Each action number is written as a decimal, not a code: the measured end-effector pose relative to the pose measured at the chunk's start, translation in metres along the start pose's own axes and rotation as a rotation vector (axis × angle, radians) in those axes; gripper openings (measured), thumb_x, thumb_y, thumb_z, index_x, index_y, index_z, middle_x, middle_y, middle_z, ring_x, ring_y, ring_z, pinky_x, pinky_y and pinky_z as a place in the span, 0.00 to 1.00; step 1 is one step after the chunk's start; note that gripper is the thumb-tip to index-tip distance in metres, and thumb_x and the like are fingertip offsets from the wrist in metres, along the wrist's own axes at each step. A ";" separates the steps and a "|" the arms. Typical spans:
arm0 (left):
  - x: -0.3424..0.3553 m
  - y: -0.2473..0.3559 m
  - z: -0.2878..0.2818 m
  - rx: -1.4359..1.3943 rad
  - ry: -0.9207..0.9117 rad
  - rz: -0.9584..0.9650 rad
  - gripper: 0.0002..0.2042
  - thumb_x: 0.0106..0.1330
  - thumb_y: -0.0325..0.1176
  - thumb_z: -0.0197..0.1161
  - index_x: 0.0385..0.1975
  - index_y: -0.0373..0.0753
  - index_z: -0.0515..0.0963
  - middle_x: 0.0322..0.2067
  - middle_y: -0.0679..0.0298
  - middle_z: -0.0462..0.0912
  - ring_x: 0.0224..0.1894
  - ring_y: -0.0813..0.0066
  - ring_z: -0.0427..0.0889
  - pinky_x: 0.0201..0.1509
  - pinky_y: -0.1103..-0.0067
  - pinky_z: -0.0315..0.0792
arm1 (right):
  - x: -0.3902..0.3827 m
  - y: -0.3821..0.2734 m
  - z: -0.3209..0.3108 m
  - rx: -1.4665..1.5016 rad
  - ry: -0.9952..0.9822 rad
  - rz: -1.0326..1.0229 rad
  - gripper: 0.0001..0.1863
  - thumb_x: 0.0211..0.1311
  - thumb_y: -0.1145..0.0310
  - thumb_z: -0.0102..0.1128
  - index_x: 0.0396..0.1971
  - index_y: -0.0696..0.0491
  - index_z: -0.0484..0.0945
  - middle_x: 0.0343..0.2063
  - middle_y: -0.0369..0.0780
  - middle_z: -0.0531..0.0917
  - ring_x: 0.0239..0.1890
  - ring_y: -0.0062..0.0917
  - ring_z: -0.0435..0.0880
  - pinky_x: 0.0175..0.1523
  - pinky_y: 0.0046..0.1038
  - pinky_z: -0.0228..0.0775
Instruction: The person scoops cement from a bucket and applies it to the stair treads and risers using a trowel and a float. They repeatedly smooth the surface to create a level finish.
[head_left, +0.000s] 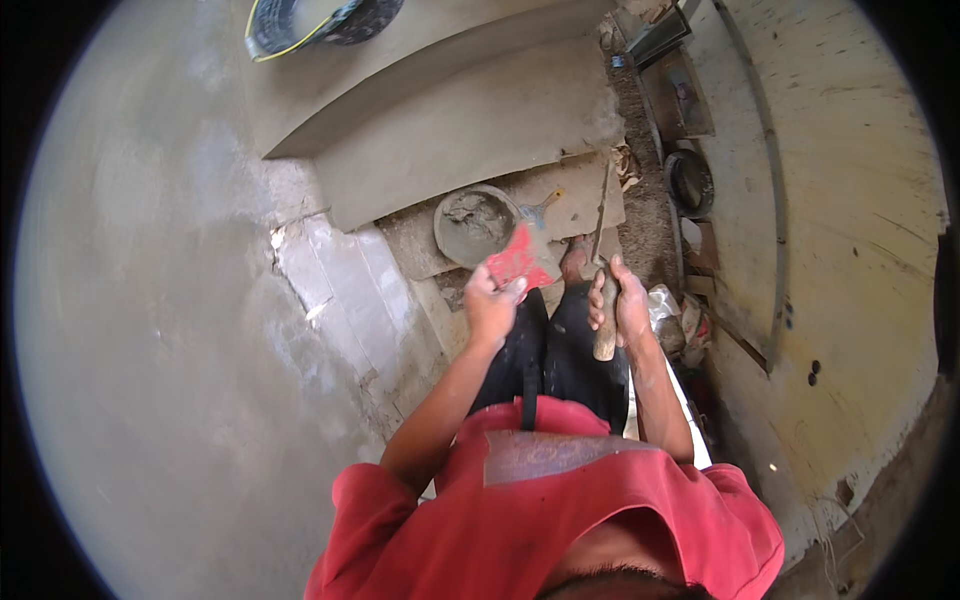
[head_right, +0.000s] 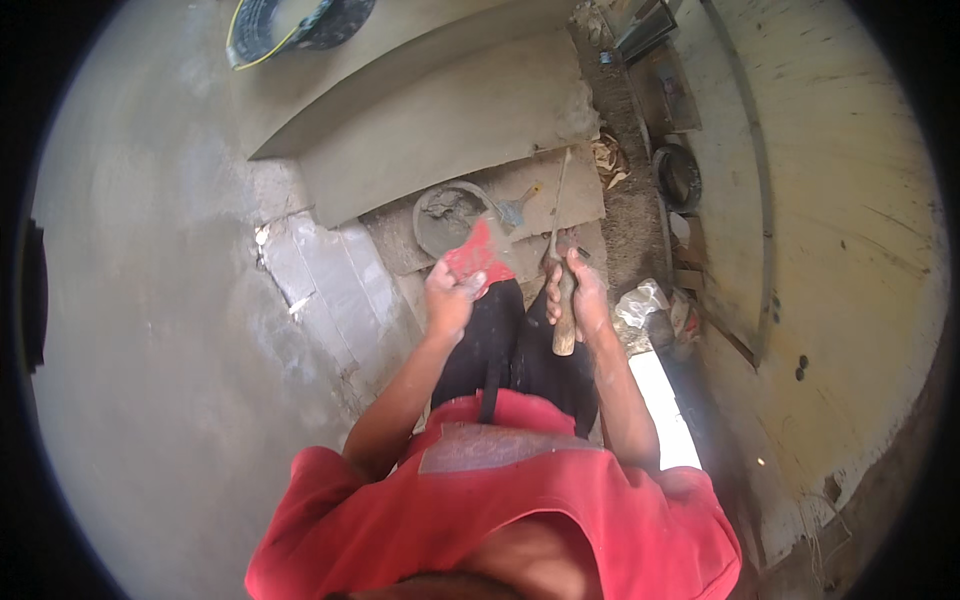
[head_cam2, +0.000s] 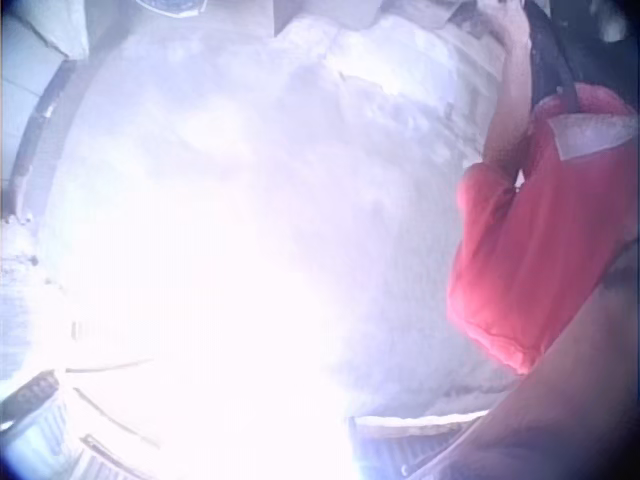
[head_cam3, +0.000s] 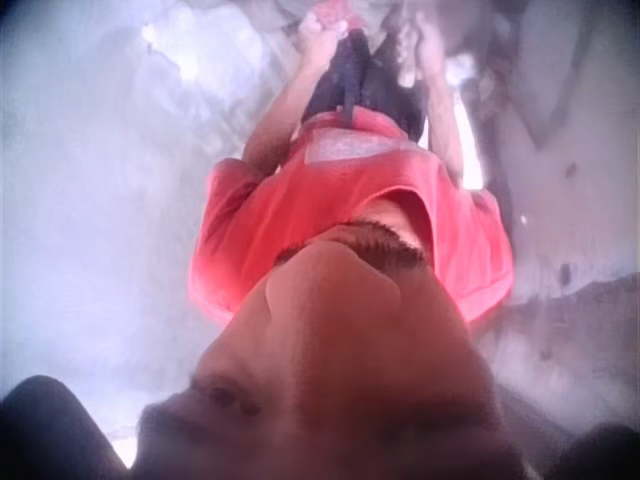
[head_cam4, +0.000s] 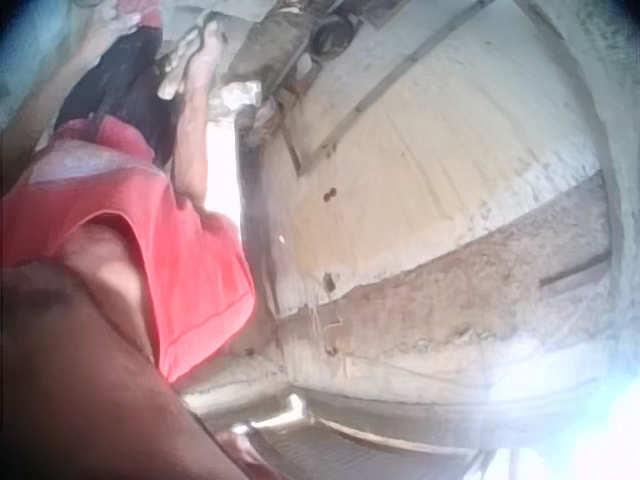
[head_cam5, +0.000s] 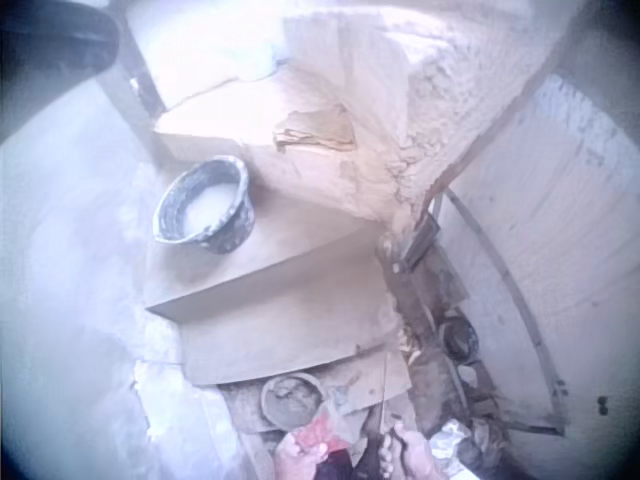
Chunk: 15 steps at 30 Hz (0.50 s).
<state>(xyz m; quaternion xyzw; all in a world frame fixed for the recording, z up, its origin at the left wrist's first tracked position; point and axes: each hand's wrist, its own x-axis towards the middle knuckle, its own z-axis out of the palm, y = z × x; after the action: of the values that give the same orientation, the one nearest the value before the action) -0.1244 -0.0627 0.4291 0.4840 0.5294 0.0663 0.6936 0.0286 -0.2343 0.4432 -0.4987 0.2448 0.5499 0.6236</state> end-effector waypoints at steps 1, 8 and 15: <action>-0.011 0.006 0.004 0.161 -0.038 0.121 0.15 0.71 0.23 0.69 0.55 0.37 0.77 0.50 0.63 0.88 0.46 0.73 0.88 0.51 0.74 0.83 | -0.016 -0.001 0.010 0.004 0.008 -0.029 0.27 0.79 0.37 0.48 0.33 0.48 0.71 0.17 0.37 0.72 0.12 0.25 0.68 0.19 0.31 0.66; -0.072 0.108 -0.005 0.269 -0.075 0.919 0.05 0.67 0.20 0.68 0.40 0.33 0.83 0.40 0.50 0.91 0.43 0.52 0.92 0.48 0.66 0.84 | -0.119 -0.007 0.096 0.178 -0.072 -0.216 0.29 0.80 0.35 0.43 0.31 0.46 0.72 0.17 0.35 0.71 0.10 0.25 0.67 0.17 0.32 0.63; -0.109 0.197 -0.045 0.233 -0.177 1.481 0.14 0.51 0.11 0.66 0.37 0.32 0.82 0.45 0.50 0.91 0.50 0.52 0.92 0.51 0.67 0.87 | -0.189 -0.012 0.150 0.164 -0.376 -0.485 0.30 0.83 0.39 0.41 0.29 0.50 0.70 0.16 0.37 0.70 0.09 0.24 0.65 0.13 0.31 0.60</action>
<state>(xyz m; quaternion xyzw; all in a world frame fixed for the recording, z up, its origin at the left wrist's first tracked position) -0.1244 0.0014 0.6493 0.7871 0.0115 0.4198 0.4518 -0.0485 -0.1831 0.6665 -0.3805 0.0427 0.4460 0.8090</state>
